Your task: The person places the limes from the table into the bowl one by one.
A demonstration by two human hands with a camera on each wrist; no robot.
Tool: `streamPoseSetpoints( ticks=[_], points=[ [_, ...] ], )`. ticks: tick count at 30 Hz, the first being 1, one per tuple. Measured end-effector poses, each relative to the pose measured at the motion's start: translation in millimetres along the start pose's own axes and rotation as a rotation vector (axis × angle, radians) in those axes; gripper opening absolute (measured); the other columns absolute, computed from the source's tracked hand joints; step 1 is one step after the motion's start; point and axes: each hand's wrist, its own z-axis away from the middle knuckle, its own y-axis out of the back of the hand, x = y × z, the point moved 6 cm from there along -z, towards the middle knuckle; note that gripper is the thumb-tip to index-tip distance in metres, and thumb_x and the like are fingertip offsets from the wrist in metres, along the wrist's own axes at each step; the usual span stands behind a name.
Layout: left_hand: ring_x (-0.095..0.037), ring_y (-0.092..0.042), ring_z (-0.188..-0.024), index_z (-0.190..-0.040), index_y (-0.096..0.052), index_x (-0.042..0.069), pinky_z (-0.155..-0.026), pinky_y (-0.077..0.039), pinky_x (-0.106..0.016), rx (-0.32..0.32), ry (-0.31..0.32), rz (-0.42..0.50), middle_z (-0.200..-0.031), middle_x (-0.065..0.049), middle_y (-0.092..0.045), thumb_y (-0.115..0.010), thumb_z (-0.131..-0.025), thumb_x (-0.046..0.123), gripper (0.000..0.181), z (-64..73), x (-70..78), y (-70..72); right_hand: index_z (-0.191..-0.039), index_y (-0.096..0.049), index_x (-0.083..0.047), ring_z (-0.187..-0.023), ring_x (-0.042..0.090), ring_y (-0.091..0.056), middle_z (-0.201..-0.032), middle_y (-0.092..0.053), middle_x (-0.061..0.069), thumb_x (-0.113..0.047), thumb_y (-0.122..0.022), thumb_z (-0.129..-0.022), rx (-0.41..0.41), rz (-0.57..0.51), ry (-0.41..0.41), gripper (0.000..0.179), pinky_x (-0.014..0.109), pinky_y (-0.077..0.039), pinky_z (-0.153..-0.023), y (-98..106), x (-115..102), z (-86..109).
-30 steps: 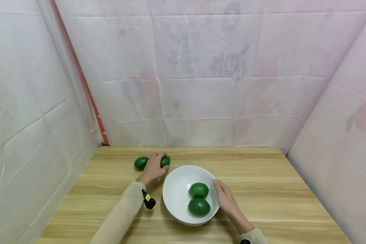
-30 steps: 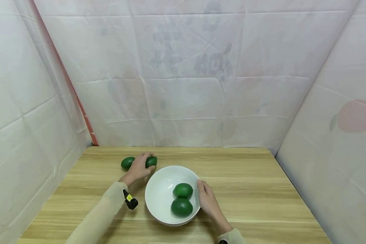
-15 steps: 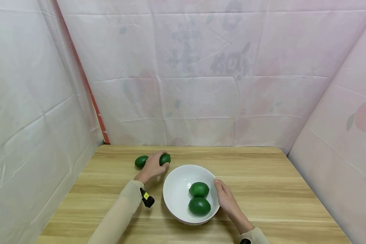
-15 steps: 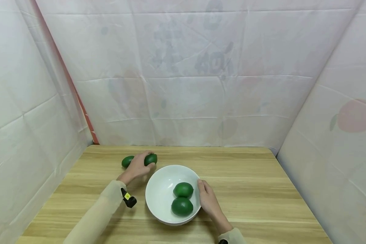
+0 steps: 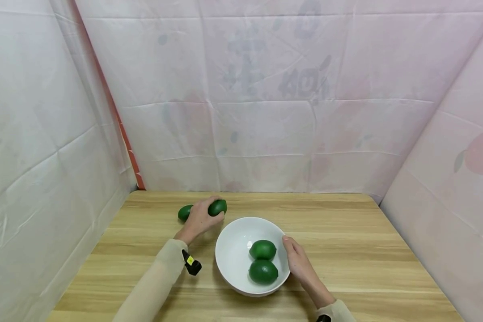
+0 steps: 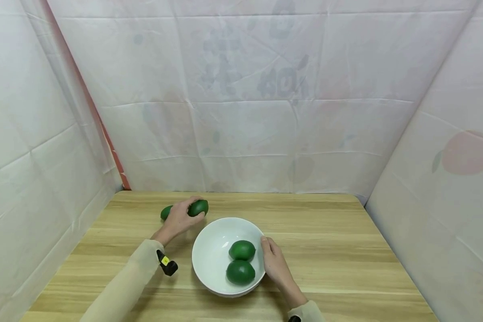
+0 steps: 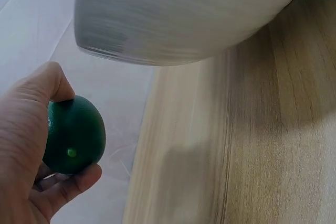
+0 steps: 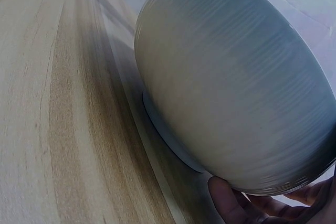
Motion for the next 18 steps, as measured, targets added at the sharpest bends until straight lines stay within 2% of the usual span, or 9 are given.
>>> streamPoseSetpoints(
  ticks=[3, 8, 13, 18],
  points=[
    [-0.019, -0.059, -0.08, -0.133, -0.064, 0.02, -0.063, -0.046, -0.029, 0.022, -0.041, -0.002, -0.108, -0.009, -0.071, -0.071, -0.088, 0.032, 0.048, 0.7, 3.2, 2.8, -0.143, -0.053, -0.002, -0.115, 0.025, -0.064, -0.138, -0.06, 0.021, -0.042, -0.03, -0.112, -0.003, -0.007, 0.001, 0.056, 0.024, -0.053, -0.085, 0, 0, -0.2],
    [-0.019, -0.061, -0.083, -0.131, -0.066, 0.015, -0.064, -0.048, -0.029, 0.043, -0.103, -0.003, -0.115, -0.01, -0.073, -0.072, -0.087, 0.029, 0.047, 3.6, 14.4, 7.5, -0.143, -0.053, -0.003, -0.116, 0.025, -0.063, -0.14, -0.059, 0.021, -0.043, -0.03, -0.111, -0.003, 0.001, -0.003, 0.056, 0.029, -0.055, -0.088, 0, 0, 0.1],
    [-0.023, -0.066, -0.093, -0.13, -0.068, 0.014, -0.069, -0.052, -0.03, 0.047, -0.182, 0.007, -0.124, -0.01, -0.072, -0.075, -0.086, 0.025, 0.046, 5.4, 34.4, 11.2, -0.145, -0.052, -0.002, -0.124, 0.028, -0.06, -0.143, -0.057, 0.021, -0.043, -0.029, -0.112, -0.003, 0.015, 0.003, 0.057, 0.034, -0.054, -0.095, 0, 0, 0.0],
    [-0.025, -0.068, -0.098, -0.128, -0.068, 0.01, -0.069, -0.055, -0.027, 0.031, -0.257, 0.02, -0.123, -0.011, -0.073, -0.076, -0.085, 0.023, 0.046, 8.5, 57.1, 13.9, -0.145, -0.052, -0.003, -0.119, 0.026, -0.063, -0.141, -0.058, 0.022, -0.043, -0.029, -0.112, -0.003, 0.011, 0.001, 0.057, 0.032, -0.055, -0.091, 0, 0, -0.5]
  ],
)
